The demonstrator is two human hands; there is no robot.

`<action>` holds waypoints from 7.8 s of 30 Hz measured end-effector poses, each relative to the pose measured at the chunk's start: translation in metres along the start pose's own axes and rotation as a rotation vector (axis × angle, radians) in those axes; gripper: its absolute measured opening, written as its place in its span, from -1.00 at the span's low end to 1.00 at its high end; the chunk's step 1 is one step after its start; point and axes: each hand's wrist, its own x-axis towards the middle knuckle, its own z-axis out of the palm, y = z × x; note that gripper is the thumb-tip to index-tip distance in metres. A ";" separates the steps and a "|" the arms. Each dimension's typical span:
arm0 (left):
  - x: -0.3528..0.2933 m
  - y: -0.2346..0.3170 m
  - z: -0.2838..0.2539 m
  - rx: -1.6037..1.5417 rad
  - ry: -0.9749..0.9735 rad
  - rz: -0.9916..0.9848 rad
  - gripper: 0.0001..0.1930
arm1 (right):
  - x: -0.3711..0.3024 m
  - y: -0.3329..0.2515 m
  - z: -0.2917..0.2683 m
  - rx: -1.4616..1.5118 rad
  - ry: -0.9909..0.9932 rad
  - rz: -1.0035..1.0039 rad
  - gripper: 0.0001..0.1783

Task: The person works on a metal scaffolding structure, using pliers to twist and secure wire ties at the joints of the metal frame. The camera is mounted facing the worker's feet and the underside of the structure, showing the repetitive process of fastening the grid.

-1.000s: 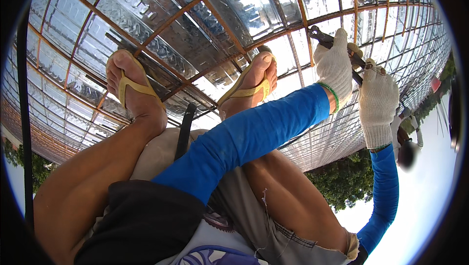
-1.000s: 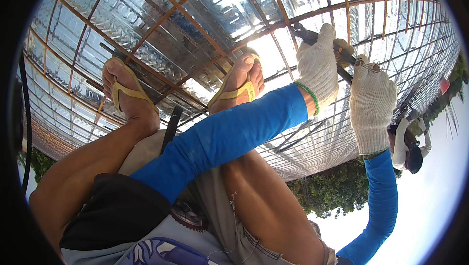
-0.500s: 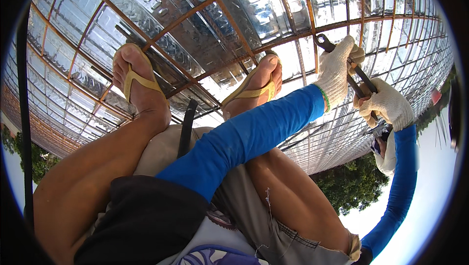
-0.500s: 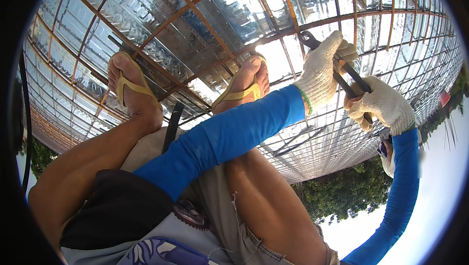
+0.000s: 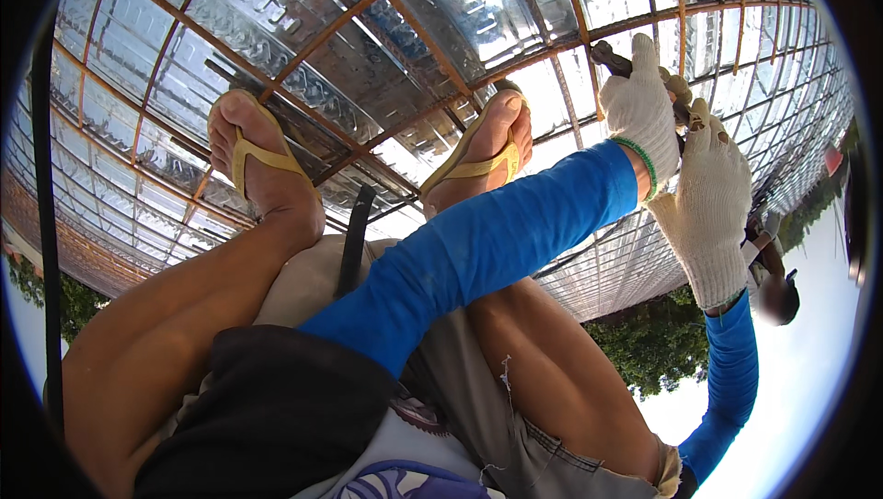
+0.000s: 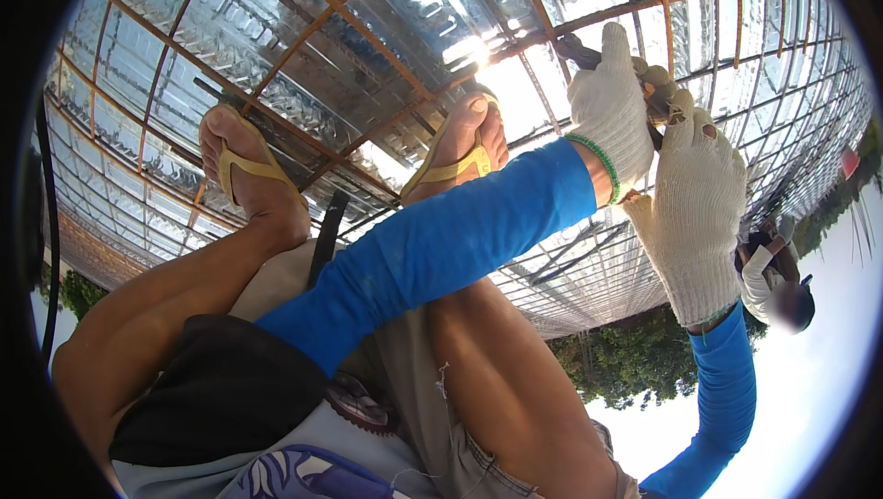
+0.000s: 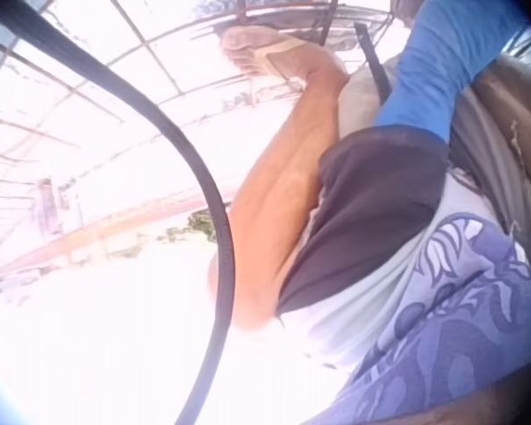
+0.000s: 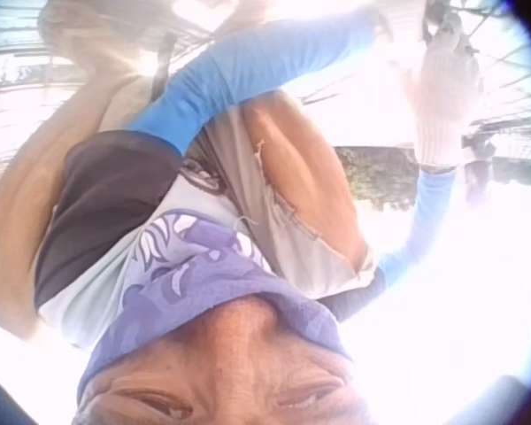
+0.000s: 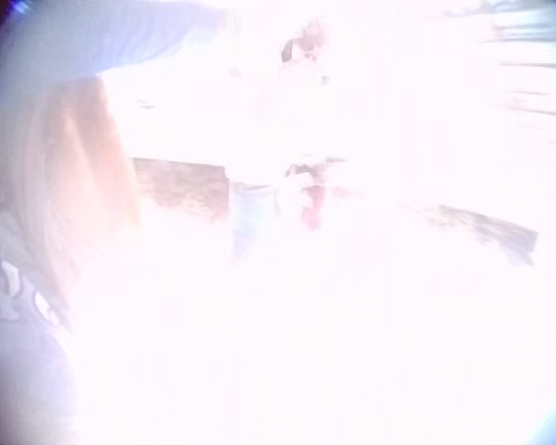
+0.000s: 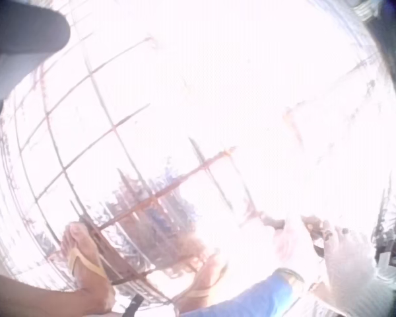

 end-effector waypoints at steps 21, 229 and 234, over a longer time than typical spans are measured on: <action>0.023 0.006 -0.023 -0.145 -0.349 -0.090 -0.62 | 0.080 0.058 -0.013 0.844 -0.928 0.149 -0.70; -0.009 0.023 -0.051 0.413 -0.071 0.108 -0.67 | -0.012 -0.007 0.050 1.963 -0.843 0.397 -0.58; -0.014 0.027 -0.042 0.375 0.003 0.107 -0.66 | -0.012 -0.040 0.012 0.832 -0.133 0.189 -0.31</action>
